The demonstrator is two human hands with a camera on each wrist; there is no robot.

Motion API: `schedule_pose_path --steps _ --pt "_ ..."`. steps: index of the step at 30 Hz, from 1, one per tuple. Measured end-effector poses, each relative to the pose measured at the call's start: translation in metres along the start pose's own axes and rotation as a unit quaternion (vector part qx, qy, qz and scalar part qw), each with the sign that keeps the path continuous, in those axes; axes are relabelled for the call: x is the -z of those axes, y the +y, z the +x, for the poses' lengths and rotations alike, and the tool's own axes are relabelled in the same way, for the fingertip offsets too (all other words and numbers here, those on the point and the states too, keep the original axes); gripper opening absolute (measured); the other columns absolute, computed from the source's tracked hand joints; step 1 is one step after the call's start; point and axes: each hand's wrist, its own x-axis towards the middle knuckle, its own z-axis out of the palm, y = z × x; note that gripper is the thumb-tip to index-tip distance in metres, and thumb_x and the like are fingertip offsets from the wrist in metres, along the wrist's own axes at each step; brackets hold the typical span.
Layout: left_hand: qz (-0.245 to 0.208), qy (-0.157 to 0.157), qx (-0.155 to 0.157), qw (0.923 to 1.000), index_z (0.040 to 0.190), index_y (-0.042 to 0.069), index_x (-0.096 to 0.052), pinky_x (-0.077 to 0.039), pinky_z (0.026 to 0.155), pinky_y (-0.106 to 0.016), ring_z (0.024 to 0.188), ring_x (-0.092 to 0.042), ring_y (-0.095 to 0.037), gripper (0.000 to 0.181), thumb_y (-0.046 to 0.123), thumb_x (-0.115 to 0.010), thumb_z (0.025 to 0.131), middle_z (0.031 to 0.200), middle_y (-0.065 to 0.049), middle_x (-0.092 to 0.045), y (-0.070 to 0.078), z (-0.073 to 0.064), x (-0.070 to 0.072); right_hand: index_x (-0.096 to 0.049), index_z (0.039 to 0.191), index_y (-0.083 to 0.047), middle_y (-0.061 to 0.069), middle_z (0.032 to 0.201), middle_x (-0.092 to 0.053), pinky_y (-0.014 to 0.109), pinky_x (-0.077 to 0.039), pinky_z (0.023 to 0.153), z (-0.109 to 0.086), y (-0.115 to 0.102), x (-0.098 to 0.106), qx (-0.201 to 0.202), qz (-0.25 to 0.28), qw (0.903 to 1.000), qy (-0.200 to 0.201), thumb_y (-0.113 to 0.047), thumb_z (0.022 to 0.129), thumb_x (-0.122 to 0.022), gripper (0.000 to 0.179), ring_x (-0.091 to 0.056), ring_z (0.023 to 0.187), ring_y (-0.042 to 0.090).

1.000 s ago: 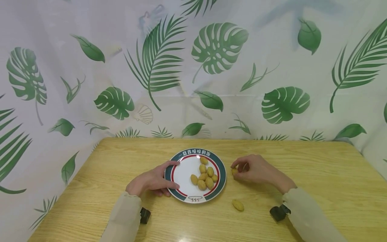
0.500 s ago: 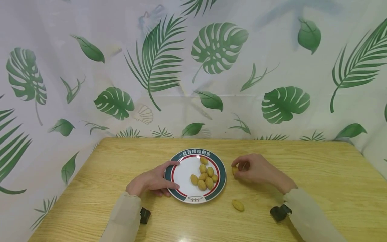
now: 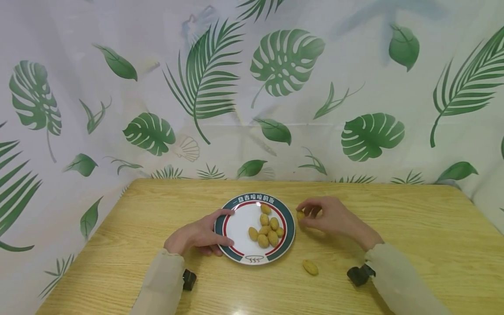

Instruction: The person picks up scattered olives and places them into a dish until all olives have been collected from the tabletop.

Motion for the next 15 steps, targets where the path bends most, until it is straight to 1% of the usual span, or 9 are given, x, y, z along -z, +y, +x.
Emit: schedule_pose_path --steps 4,12,15 --pt "0.000 -0.001 0.003 1.0000 0.154 0.039 -0.035 -0.051 0.055 -0.025 0.058 -0.069 -0.014 0.081 0.031 -0.082 0.089 0.076 -0.008 -0.072 0.0007 0.0002 0.0005 -0.074 0.112 -0.017 -0.004 0.094 -0.071 0.023 -0.052 0.069 0.0017 -0.0042 -0.0019 -0.002 0.003 1.0000 0.001 -0.022 0.089 -0.080 0.024 -0.062 0.084 0.012" --pt "0.002 -0.006 -0.005 1.0000 0.155 0.037 -0.034 -0.050 0.055 -0.025 0.059 -0.068 -0.014 0.082 0.029 -0.082 0.089 0.082 -0.009 -0.071 -0.0006 0.0008 0.0009 -0.075 0.111 -0.015 -0.003 0.093 -0.071 0.023 -0.051 0.068 0.0053 -0.0086 -0.0055 0.021 0.013 0.9996 0.013 -0.025 0.089 -0.080 0.024 -0.061 0.083 0.009" --pt "0.001 -0.007 -0.007 0.9999 0.155 0.036 -0.034 -0.050 0.055 -0.025 0.059 -0.068 -0.014 0.082 0.029 -0.082 0.089 0.083 -0.009 -0.071 -0.0006 0.0006 0.0011 -0.075 0.111 -0.017 -0.004 0.092 -0.071 0.023 -0.050 0.068 0.0068 -0.0103 -0.0073 0.021 0.015 0.9995 0.018 -0.026 0.089 -0.080 0.024 -0.061 0.083 0.009"
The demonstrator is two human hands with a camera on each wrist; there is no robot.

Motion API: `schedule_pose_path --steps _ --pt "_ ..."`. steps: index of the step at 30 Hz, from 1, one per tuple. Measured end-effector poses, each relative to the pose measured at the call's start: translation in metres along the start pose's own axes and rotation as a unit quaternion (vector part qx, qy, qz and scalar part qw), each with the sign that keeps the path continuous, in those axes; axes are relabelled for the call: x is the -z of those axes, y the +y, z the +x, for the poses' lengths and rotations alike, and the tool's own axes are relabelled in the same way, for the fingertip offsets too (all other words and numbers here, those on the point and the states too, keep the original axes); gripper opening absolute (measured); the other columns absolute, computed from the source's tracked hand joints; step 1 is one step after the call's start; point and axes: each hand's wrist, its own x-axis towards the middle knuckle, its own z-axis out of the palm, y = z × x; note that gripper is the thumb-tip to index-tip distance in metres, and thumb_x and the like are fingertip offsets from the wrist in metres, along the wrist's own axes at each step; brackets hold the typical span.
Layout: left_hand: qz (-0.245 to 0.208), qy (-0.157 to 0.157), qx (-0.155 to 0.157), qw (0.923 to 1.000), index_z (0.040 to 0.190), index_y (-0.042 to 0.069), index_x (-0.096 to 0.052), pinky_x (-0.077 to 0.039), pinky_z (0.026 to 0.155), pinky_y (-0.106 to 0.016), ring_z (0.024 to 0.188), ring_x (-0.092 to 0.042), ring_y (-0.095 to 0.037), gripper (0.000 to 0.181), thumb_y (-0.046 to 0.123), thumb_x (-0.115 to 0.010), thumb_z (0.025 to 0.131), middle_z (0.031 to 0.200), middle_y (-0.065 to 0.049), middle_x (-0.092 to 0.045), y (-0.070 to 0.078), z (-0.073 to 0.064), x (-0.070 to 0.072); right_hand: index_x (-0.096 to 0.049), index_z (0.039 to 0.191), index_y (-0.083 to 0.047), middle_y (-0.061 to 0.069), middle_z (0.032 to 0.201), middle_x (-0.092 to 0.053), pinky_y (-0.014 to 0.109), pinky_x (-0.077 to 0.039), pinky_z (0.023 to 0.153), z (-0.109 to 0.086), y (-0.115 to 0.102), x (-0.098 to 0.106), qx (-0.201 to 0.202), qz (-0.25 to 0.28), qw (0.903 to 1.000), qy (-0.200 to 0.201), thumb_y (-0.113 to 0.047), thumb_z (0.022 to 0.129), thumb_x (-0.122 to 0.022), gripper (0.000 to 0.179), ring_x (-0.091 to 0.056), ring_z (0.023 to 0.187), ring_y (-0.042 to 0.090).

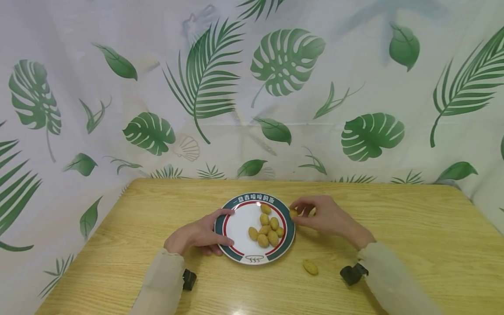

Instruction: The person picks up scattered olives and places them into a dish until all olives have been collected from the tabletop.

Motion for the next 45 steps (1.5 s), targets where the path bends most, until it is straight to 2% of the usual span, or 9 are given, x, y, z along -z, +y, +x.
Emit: schedule_pose_path --steps 7,12,18,21,26,33,38,45 --pt "-0.001 0.005 0.005 1.0000 0.155 0.037 -0.035 -0.050 0.055 -0.024 0.059 -0.068 -0.014 0.081 0.030 -0.082 0.089 0.083 -0.009 -0.071 0.002 0.002 0.000 -0.075 0.111 -0.018 -0.003 0.094 -0.071 0.024 -0.051 0.067 0.005 -0.008 -0.003 -0.002 0.015 0.9999 -0.006 -0.025 0.090 -0.080 0.023 -0.062 0.084 0.012" --pt "0.011 0.004 -0.003 0.9999 0.155 0.037 -0.035 -0.051 0.055 -0.025 0.059 -0.067 -0.014 0.080 0.031 -0.081 0.089 0.078 -0.008 -0.070 0.001 0.000 -0.001 -0.075 0.110 -0.018 -0.003 0.093 -0.072 0.024 -0.051 0.066 0.008 -0.012 -0.007 0.005 0.021 0.9998 -0.004 -0.025 0.090 -0.080 0.022 -0.062 0.083 0.011" --pt "0.004 -0.018 -0.024 0.9995 0.157 0.034 -0.032 -0.055 0.057 -0.026 0.059 -0.069 -0.014 0.082 0.030 -0.080 0.090 0.075 -0.008 -0.071 -0.002 -0.003 0.005 -0.075 0.110 -0.019 -0.005 0.092 -0.072 0.023 -0.050 0.067 0.014 -0.021 -0.012 0.021 0.024 0.9995 -0.003 -0.026 0.089 -0.080 0.022 -0.062 0.083 0.010" --pt "-0.007 -0.034 -0.031 0.9989 0.158 0.032 -0.031 -0.057 0.060 -0.027 0.062 -0.070 -0.014 0.084 0.029 -0.080 0.091 0.078 -0.008 -0.072 -0.005 -0.003 0.010 -0.076 0.110 -0.018 -0.005 0.092 -0.072 0.023 -0.050 0.067 0.017 -0.026 -0.013 0.031 0.022 0.9993 -0.002 -0.025 0.089 -0.080 0.023 -0.063 0.084 0.010" --pt "-0.047 -0.058 -0.051 0.9959 0.159 0.026 -0.028 -0.060 0.065 -0.029 0.069 -0.073 -0.016 0.086 0.025 -0.080 0.091 0.090 -0.011 -0.072 -0.010 -0.006 0.015 -0.075 0.112 -0.017 -0.004 0.096 -0.073 0.023 -0.051 0.070 0.020 -0.033 -0.016 0.022 0.032 0.9992 -0.014 -0.023 0.090 -0.080 0.023 -0.062 0.086 0.011" --pt "-0.119 -0.075 -0.079 0.9869 0.158 0.018 -0.027 -0.062 0.069 -0.031 0.076 -0.073 -0.018 0.079 0.015 -0.074 0.095 0.096 -0.013 -0.071 -0.017 -0.011 0.015 -0.074 0.115 -0.014 -0.004 0.098 -0.073 0.022 -0.052 0.073 0.024 -0.037 -0.024 0.026 0.034 0.9989 -0.018 -0.021 0.090 -0.080 0.026 -0.062 0.087 0.012" --pt "-0.131 -0.075 -0.085 0.9850 0.159 0.016 -0.026 -0.061 0.069 -0.030 0.077 -0.073 -0.017 0.077 0.012 -0.072 0.096 0.098 -0.012 -0.071 -0.019 -0.012 0.013 -0.074 0.115 -0.015 -0.004 0.099 -0.072 0.022 -0.051 0.074 0.025 -0.039 -0.028 0.026 0.042 0.9986 -0.016 -0.020 0.090 -0.079 0.026 -0.060 0.089 0.014" --pt "-0.125 -0.068 -0.067 0.9875 0.158 0.021 -0.027 -0.061 0.069 -0.030 0.077 -0.072 -0.016 0.078 0.017 -0.074 0.095 0.099 -0.011 -0.070 -0.018 -0.011 0.012 -0.075 0.117 -0.014 -0.002 0.100 -0.073 0.023 -0.052 0.077 0.028 -0.044 -0.033 0.037 0.051 0.9978 -0.020 -0.021 0.091 -0.079 0.027 -0.061 0.089 0.014"
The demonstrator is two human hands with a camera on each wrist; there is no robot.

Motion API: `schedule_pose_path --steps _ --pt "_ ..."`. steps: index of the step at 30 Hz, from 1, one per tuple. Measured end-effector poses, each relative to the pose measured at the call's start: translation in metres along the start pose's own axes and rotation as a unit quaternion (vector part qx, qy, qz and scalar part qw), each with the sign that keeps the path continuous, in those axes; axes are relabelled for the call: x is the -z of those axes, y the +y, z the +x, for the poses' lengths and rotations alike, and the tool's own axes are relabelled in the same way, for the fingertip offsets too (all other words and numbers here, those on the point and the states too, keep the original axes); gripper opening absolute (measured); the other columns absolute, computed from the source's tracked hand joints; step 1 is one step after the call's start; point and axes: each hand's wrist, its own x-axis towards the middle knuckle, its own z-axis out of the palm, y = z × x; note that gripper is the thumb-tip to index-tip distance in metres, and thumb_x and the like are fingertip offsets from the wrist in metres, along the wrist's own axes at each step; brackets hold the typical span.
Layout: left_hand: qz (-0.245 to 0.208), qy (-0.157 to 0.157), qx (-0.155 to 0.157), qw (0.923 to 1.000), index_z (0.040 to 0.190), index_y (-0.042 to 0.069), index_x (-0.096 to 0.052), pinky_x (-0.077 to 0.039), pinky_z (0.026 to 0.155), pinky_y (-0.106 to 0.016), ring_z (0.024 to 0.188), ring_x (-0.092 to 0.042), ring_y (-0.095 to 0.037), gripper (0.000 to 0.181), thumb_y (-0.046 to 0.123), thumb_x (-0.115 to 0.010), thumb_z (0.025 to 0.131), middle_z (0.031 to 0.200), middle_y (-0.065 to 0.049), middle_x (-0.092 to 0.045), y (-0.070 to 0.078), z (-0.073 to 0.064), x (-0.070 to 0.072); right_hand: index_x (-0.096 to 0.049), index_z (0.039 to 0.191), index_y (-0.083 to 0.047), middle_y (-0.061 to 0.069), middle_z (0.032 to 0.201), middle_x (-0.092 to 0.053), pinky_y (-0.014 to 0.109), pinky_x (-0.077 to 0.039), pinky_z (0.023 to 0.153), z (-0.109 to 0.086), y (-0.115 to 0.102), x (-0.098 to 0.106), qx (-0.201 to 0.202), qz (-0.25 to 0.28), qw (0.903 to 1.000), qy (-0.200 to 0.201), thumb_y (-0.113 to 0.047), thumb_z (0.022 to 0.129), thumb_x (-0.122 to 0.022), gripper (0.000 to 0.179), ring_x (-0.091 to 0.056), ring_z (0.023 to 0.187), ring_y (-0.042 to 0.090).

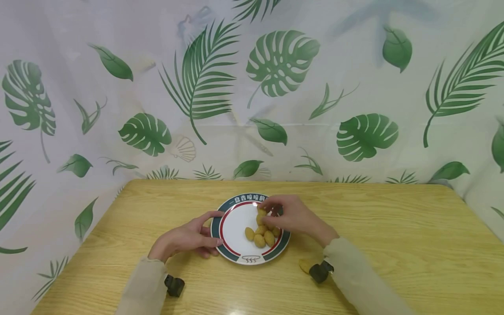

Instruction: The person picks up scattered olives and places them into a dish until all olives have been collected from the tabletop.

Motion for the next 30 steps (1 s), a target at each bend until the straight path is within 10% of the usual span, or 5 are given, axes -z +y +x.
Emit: schedule_pose_path --steps 23,30 --pt "0.072 0.036 0.016 0.9967 0.154 0.028 -0.033 -0.054 0.058 -0.027 0.067 -0.070 -0.015 0.076 0.024 -0.077 0.093 0.093 -0.010 -0.069 0.003 0.004 -0.006 -0.075 0.114 -0.013 0.001 0.097 -0.070 0.021 -0.050 0.067 0.011 -0.003 -0.009 -0.012 -0.020 0.9989 -0.041 -0.018 0.089 -0.080 0.026 -0.057 0.081 0.012" --pt "0.136 0.098 -0.010 0.9858 0.150 0.020 -0.044 -0.051 0.068 -0.029 0.077 -0.062 -0.019 0.076 0.022 -0.083 0.086 0.103 -0.011 -0.062 0.007 0.003 -0.008 -0.075 0.116 -0.010 0.000 0.096 -0.070 0.021 -0.050 0.070 0.009 -0.004 -0.006 -0.004 -0.028 0.9988 -0.039 -0.019 0.090 -0.077 0.027 -0.057 0.081 0.011"
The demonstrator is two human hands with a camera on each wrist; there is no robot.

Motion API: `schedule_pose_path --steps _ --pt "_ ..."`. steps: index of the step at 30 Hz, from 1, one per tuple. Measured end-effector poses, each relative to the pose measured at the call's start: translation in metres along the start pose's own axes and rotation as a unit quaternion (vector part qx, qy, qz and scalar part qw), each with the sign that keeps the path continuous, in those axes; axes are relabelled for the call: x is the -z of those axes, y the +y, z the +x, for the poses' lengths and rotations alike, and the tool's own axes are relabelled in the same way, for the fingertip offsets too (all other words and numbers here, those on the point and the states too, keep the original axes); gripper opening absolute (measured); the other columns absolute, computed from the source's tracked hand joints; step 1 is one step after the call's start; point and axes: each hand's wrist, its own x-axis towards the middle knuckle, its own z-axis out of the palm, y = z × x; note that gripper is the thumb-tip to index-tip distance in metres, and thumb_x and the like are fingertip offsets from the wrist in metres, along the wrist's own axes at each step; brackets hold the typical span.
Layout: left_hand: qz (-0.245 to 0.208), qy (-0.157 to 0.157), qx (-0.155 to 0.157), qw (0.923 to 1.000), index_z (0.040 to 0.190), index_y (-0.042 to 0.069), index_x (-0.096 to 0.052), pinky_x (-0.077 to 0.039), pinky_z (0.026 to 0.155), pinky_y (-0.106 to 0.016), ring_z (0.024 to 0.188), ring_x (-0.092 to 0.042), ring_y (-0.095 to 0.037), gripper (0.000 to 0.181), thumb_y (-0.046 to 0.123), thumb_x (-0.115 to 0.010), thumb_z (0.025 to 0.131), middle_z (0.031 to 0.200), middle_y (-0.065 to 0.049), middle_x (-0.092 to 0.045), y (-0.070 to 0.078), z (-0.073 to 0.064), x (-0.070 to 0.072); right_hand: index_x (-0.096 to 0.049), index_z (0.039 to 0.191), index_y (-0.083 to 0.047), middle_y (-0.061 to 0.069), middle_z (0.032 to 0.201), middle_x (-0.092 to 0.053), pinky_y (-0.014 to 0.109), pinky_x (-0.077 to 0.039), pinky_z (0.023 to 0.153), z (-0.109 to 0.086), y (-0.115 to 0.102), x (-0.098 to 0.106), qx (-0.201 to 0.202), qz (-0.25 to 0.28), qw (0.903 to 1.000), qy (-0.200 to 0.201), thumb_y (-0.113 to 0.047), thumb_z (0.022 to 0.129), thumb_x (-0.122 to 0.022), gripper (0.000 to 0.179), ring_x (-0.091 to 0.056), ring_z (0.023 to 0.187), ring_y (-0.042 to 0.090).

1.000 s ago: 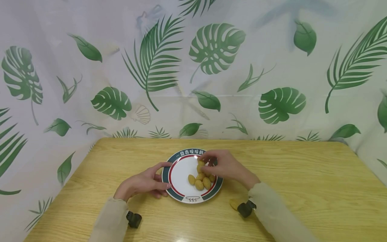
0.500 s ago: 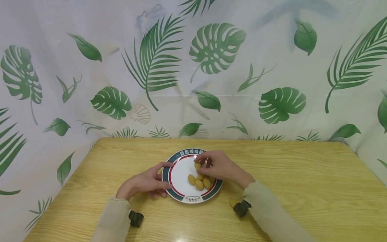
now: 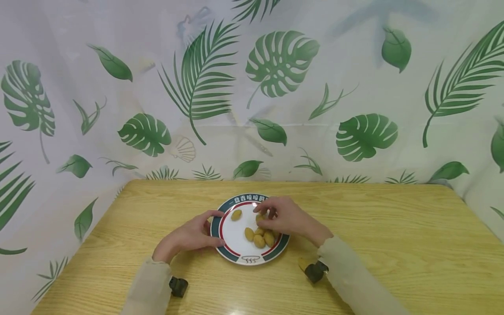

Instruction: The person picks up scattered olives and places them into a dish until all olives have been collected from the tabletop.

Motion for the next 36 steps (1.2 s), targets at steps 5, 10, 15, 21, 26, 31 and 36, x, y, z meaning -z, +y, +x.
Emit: schedule_pose_path --steps 5,10,15,21,26,31,36 --pt "0.004 0.031 0.001 0.9995 0.152 0.017 -0.043 -0.053 0.082 -0.033 0.095 -0.061 -0.021 0.084 0.021 -0.087 0.081 0.126 -0.013 -0.056 0.001 0.001 -0.002 -0.075 0.118 -0.012 -0.003 0.100 -0.071 0.023 -0.051 0.074 -0.006 0.001 0.004 -0.012 -0.001 0.9999 0.005 -0.021 0.091 -0.077 0.029 -0.059 0.085 0.011" --pt "-0.024 0.031 -0.005 0.9992 0.153 0.014 -0.039 -0.051 0.092 -0.036 0.103 -0.059 -0.024 0.087 0.015 -0.086 0.081 0.132 -0.016 -0.052 -0.002 0.004 -0.003 -0.075 0.117 -0.014 -0.005 0.093 -0.068 0.023 -0.049 0.072 -0.015 0.005 0.010 -0.012 -0.006 0.9997 0.022 -0.022 0.091 -0.078 0.027 -0.058 0.085 0.013" --pt "-0.045 0.024 0.001 0.9987 0.154 0.015 -0.037 -0.050 0.095 -0.037 0.107 -0.057 -0.026 0.087 0.013 -0.085 0.081 0.134 -0.017 -0.049 -0.003 0.005 -0.003 -0.075 0.115 -0.012 -0.001 0.097 -0.073 0.023 -0.052 0.072 -0.028 0.015 0.022 0.003 -0.025 0.9989 0.040 -0.020 0.091 -0.079 0.026 -0.062 0.086 0.012" --pt "-0.065 0.013 0.014 0.9977 0.155 0.017 -0.034 -0.052 0.091 -0.035 0.107 -0.059 -0.027 0.089 0.013 -0.085 0.082 0.136 -0.017 -0.046 -0.002 0.005 -0.004 -0.076 0.113 -0.011 0.002 0.102 -0.075 0.022 -0.052 0.069 -0.049 0.026 0.037 0.005 -0.037 0.9978 0.054 -0.020 0.090 -0.080 0.025 -0.063 0.086 0.010" --pt "-0.082 -0.006 0.012 0.9965 0.156 0.017 -0.031 -0.051 0.095 -0.036 0.107 -0.059 -0.025 0.090 0.012 -0.083 0.084 0.140 -0.018 -0.045 -0.002 0.005 -0.002 -0.076 0.110 -0.010 0.002 0.098 -0.074 0.022 -0.052 0.066 -0.067 0.031 0.046 0.020 -0.040 0.9975 0.055 -0.019 0.089 -0.080 0.024 -0.064 0.083 0.008" --pt "-0.082 -0.014 0.018 0.9964 0.156 0.020 -0.030 -0.051 0.096 -0.035 0.107 -0.059 -0.023 0.090 0.015 -0.083 0.083 0.136 -0.017 -0.046 -0.005 0.008 0.000 -0.076 0.111 -0.010 -0.001 0.097 -0.074 0.022 -0.054 0.067 -0.082 0.036 0.050 0.022 -0.026 0.9990 0.029 -0.024 0.090 -0.080 0.026 -0.064 0.082 0.002" --pt "-0.091 -0.025 0.018 0.9954 0.156 0.022 -0.029 -0.055 0.089 -0.031 0.104 -0.060 -0.022 0.091 0.015 -0.083 0.084 0.135 -0.016 -0.045 -0.007 0.009 0.000 -0.075 0.113 -0.012 -0.003 0.099 -0.075 0.022 -0.053 0.068 -0.097 0.041 0.049 0.009 -0.006 0.9999 -0.003 -0.031 0.092 -0.078 0.028 -0.063 0.083 0.000"
